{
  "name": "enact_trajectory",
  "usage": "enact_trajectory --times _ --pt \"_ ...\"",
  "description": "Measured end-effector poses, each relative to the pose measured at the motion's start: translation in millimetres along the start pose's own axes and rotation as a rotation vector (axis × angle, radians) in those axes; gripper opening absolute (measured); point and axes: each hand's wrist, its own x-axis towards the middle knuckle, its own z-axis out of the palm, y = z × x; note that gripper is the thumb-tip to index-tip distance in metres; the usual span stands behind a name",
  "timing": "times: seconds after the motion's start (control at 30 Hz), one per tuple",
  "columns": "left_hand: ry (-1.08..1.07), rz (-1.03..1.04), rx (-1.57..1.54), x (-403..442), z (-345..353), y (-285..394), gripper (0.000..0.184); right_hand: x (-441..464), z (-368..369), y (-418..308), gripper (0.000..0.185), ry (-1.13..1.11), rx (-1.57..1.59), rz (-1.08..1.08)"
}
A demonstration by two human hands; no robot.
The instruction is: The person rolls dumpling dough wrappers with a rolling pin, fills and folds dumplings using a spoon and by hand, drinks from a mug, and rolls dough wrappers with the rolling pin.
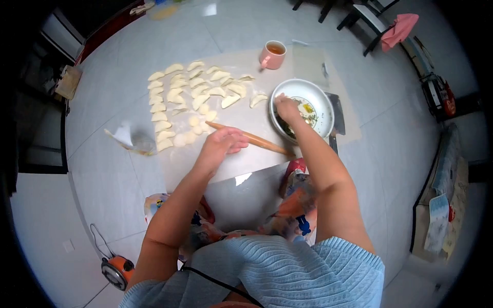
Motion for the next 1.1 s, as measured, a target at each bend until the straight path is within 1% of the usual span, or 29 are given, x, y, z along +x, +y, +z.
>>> enact_trajectory --times 0.03,0.07,0.1,0.17,0.2,0.23,0.33,0.4,0.43,0.47,0.6,0.67,0.7,0.77,0.8,0.87,0.9,0.97,1.0,1.03,1.1 --pt "0.004 -0.005 0.008 0.0 0.7 -0.5 0.028 -5.8 -2.4 2.6 0.048 -0.045 0.009 -0.073" --pt "-0.001 -0.003 0.01 0.1 1.5 -0.9 0.028 -11.5 -5.7 5.4 0.055 -0.113 0.143 -0.019" --pt "-0.002 -0.004 0.016 1.0 2.0 -1.7 0.028 -18.1 -12.0 5.2 0.055 -0.108 0.143 -0.016" --pt "-0.004 -0.005 0.027 3.2 2.1 -3.0 0.027 -29.4 -21.0 2.0 0.057 -0.237 0.197 -0.002" --pt "0.002 -0.006 0.025 4.6 2.7 -3.2 0.028 -31.5 -21.9 3.3 0.055 -0.265 0.297 0.025" --pt "0.008 -0.006 0.022 5.7 3.3 -3.1 0.028 -35.0 -23.2 5.8 0.055 -0.262 0.3 0.028" --pt "0.013 0.001 0.043 7.8 5.7 -1.6 0.028 -53.0 -37.8 5.4 0.056 -0.352 0.367 0.046" --pt "0.01 -0.003 0.047 10.2 5.4 -2.1 0.028 -59.3 -42.8 3.7 0.055 -0.362 0.368 0.051" --pt "0.013 -0.008 0.046 11.4 5.6 -2.4 0.028 -67.7 -53.1 -11.2 0.055 -0.377 0.367 0.053" --pt "0.01 -0.008 0.049 12.2 6.1 -2.2 0.028 -78.0 -68.1 -23.6 0.055 -0.4 0.282 0.123" --pt "0.024 -0.017 0.041 13.9 7.8 -1.2 0.028 -87.2 -76.0 -29.8 0.056 -0.475 0.187 0.184" --pt "0.027 -0.019 0.043 14.1 8.2 -1.2 0.027 -89.4 -67.3 -12.4 0.056 -0.426 0.145 0.05" --pt "0.027 -0.02 0.046 14.4 8.3 -1.4 0.027 -86.2 -56.7 3.4 0.056 -0.425 0.146 0.052" --pt "0.025 -0.023 0.049 14.6 9.0 -1.2 0.027 -78.8 -34.9 34.3 0.055 -0.332 0.134 -0.148" --pt "0.029 -0.029 0.053 14.8 9.3 -0.9 0.027 -80.5 -38.7 32.3 0.055 -0.331 0.134 -0.147" --pt "0.032 -0.034 0.059 15.5 9.7 -0.9 0.028 -85.1 -52.3 23.9 0.04 -0.402 0.086 -0.088" --pt "0.03 -0.033 0.06 16.0 9.7 -1.9 0.028 -85.7 -56.0 24.2 0.04 -0.401 0.087 -0.087" --pt "0.03 -0.03 0.061 17.3 9.3 -2.9 0.028 -85.4 -64.3 24.9 0.038 -0.323 0.726 0.013" --pt "0.028 -0.03 0.052 17.6 9.7 -3.5 0.028 -88.4 -79.6 11.4 0.037 -0.283 0.704 0.158" --pt "0.026 -0.029 0.043 18.2 9.9 -4.4 0.028 -84.7 -76.7 16.3 0.037 -0.283 0.706 0.157" --pt "0.023 -0.029 0.049 19.4 10.6 -5.5 0.028 -80.1 -75.5 21.5 0.042 -0.085 1.303 0.283"
